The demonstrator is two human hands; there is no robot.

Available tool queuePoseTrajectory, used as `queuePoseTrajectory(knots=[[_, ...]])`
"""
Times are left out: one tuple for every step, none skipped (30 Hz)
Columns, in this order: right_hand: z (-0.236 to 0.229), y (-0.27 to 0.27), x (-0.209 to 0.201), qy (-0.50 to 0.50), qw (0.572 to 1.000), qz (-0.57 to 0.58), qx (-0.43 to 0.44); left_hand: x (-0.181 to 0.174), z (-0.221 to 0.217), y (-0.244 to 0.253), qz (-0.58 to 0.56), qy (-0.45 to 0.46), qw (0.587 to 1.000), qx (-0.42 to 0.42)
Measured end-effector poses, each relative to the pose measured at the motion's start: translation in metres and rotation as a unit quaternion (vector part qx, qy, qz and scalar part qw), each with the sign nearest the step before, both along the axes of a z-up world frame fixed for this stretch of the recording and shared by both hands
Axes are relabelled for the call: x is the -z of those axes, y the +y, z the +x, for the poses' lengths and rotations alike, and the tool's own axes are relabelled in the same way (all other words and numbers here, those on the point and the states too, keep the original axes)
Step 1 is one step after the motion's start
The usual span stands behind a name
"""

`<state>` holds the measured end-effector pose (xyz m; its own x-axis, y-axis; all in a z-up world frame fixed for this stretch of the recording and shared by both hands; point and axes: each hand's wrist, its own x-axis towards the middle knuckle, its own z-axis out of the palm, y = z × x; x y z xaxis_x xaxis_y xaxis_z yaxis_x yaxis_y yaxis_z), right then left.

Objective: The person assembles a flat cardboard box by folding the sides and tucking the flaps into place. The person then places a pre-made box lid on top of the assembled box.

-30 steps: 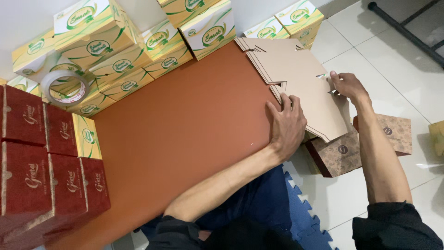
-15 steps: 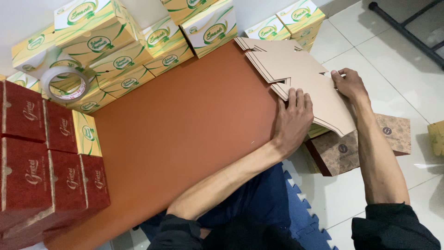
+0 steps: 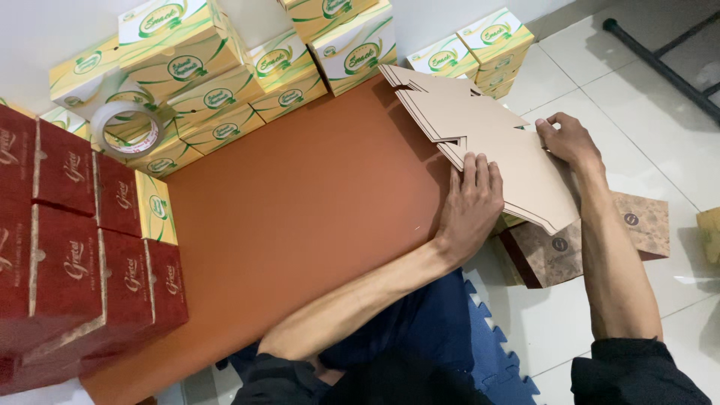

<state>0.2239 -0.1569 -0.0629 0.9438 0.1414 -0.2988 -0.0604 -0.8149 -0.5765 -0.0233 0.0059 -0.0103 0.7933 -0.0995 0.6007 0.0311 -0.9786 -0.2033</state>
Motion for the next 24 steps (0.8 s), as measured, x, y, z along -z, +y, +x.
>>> queuePoseTrajectory(knots=[[-0.002, 0.002, -0.001, -0.001, 1.0, 0.0, 0.0, 0.0, -0.003, 0.002, 0.0, -0.001, 1.0, 0.0], [-0.004, 0.004, -0.002, -0.004, 1.0, 0.002, -0.003, 0.0, -0.006, 0.005, 0.004, 0.006, 1.0, 0.0], [-0.006, 0.006, -0.004, -0.008, 1.0, 0.004, -0.006, 0.001, -0.009, 0.007, 0.007, 0.014, 1.0, 0.0], [-0.01, 0.008, -0.007, -0.009, 1.0, 0.004, -0.008, 0.003, -0.01, 0.009, 0.007, 0.013, 1.0, -0.002], [-0.014, 0.01, -0.011, -0.009, 1.0, 0.004, -0.003, 0.006, -0.012, 0.011, 0.002, 0.014, 1.0, 0.001], [-0.018, 0.012, -0.014, -0.008, 1.0, 0.004, 0.003, 0.008, -0.013, 0.012, -0.004, 0.016, 1.0, 0.006], [-0.021, 0.013, -0.017, -0.008, 1.0, 0.003, 0.002, 0.007, -0.017, 0.014, -0.004, 0.016, 1.0, 0.005], [-0.023, 0.014, -0.019, -0.007, 1.0, 0.005, 0.009, 0.006, -0.021, 0.016, -0.002, 0.029, 1.0, 0.005], [-0.025, 0.015, -0.022, -0.006, 1.0, 0.007, 0.015, 0.004, -0.024, 0.018, 0.0, 0.042, 0.999, 0.004], [-0.027, 0.015, -0.023, -0.006, 1.0, 0.006, 0.015, 0.003, -0.028, 0.019, -0.001, 0.041, 0.999, 0.004], [-0.029, 0.016, -0.024, -0.017, 1.0, 0.01, 0.02, 0.002, -0.031, 0.021, -0.001, 0.03, 1.0, 0.005], [-0.03, 0.017, -0.025, -0.029, 0.999, 0.014, 0.023, 0.0, -0.033, 0.022, -0.002, 0.017, 1.0, 0.005], [-0.032, 0.018, -0.027, -0.029, 0.999, 0.013, 0.022, -0.003, -0.037, 0.024, -0.003, 0.017, 1.0, 0.003], [-0.035, 0.019, -0.029, -0.039, 0.999, 0.016, 0.018, -0.005, -0.041, 0.027, -0.006, 0.018, 1.0, 0.007], [-0.038, 0.02, -0.03, -0.048, 0.999, 0.018, 0.013, -0.007, -0.045, 0.029, -0.01, 0.018, 1.0, 0.011], [-0.041, 0.022, -0.034, -0.048, 0.999, 0.019, 0.013, -0.008, -0.049, 0.032, -0.009, 0.018, 1.0, 0.011], [-0.044, 0.024, -0.038, -0.052, 0.998, 0.017, 0.012, -0.008, -0.053, 0.035, -0.01, 0.024, 1.0, 0.008], [-0.048, 0.027, -0.042, -0.056, 0.998, 0.014, 0.01, -0.008, -0.057, 0.038, -0.011, 0.029, 1.0, 0.005], [-0.051, 0.029, -0.045, -0.057, 0.998, 0.013, 0.009, -0.009, -0.061, 0.042, -0.011, 0.028, 1.0, 0.004], [-0.053, 0.032, -0.048, -0.062, 0.998, 0.015, 0.004, -0.009, -0.065, 0.047, -0.009, 0.039, 0.999, 0.0], [-0.056, 0.034, -0.051, -0.067, 0.998, 0.017, 0.0, -0.01, -0.07, 0.051, -0.006, 0.049, 0.999, -0.004], [-0.062, 0.038, -0.058, -0.068, 0.998, 0.016, -0.002, -0.012, -0.075, 0.057, -0.007, 0.048, 0.999, -0.006], [-0.068, 0.042, -0.065, -0.055, 0.998, 0.015, -0.002, -0.013, -0.08, 0.063, -0.003, 0.063, 0.998, -0.002], [-0.074, 0.046, -0.072, -0.043, 0.999, 0.014, -0.001, -0.015, -0.085, 0.07, 0.003, 0.079, 0.997, 0.003]])
